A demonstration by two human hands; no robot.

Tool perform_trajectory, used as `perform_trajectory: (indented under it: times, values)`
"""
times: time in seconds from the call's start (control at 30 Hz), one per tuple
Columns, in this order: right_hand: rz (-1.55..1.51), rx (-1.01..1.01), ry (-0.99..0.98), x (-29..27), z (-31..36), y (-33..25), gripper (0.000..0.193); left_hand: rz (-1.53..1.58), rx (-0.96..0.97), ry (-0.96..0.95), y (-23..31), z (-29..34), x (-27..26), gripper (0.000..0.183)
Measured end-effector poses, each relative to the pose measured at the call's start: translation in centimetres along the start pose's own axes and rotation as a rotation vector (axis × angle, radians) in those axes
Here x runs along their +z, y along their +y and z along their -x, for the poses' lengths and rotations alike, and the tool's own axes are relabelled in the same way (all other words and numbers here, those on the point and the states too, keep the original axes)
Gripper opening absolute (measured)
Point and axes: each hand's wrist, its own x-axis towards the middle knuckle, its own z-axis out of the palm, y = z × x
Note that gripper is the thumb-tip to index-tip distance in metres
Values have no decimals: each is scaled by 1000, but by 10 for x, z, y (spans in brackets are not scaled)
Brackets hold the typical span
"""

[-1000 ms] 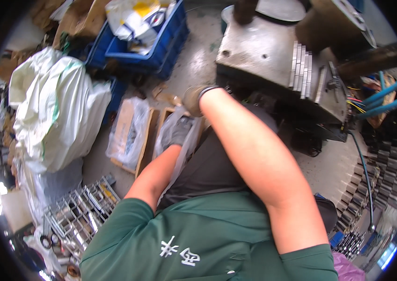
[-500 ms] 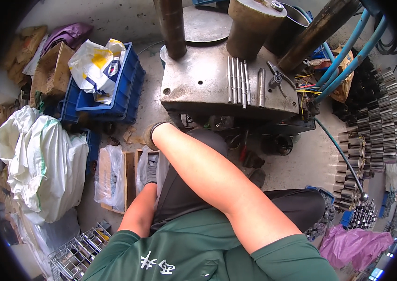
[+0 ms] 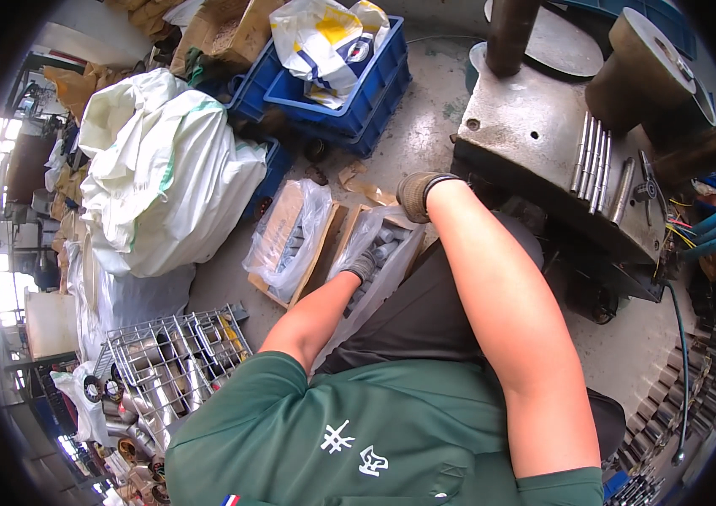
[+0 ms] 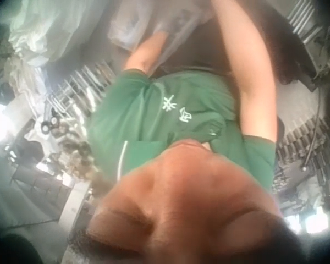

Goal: The person assembles metal components by inserting threaded rods into cylinders using a press, then removes small metal cylinders from plastic bags to place them into a box, and finally prepares a cardboard box for packing.

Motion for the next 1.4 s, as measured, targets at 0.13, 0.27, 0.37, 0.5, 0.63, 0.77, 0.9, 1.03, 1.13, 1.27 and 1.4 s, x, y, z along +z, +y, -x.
perform_trajectory:
  times: [0.13, 0.27, 0.37, 0.5, 0.63, 0.77, 0.9, 1.03, 1.13, 1.27, 1.4]
  values:
    - [-44, -5, 19, -5, 2, -1, 39, -76, 69, -76, -7, 34, -22, 25]
    - [-2, -10, 58, -12, -4, -9, 30, -29, 319, -34, -10, 76, -78, 35]
    - [-51, 8, 53, -8, -6, -5, 29, 72, 380, 29, 23, 91, -136, 40]
    - [-28, -11, 60, -10, -10, -4, 29, 246, 179, 175, -1, 57, -187, 44]
    - [28, -27, 76, -8, -13, -11, 29, -264, 1, 353, -50, 25, -212, 45]
    - [-48, 30, 59, 1, -6, 1, 28, -127, -257, 270, -61, -3, -186, 46]
    - [18, -11, 51, 0, -13, -3, 31, 420, -467, 331, -126, -26, -150, 43]
    - [-70, 30, 37, 1, -7, -1, 33, 562, -544, 392, -129, -38, -140, 49]
    - [-40, -18, 57, -16, -10, -16, 32, 544, -491, 645, -188, -34, -142, 41]
    - [9, -84, 70, 2, -29, 0, 35, 46, -185, 462, -192, -21, -128, 30]
    - [-63, -3, 20, -4, -14, -3, 39, 13, -164, 464, -141, 1, -133, 26]
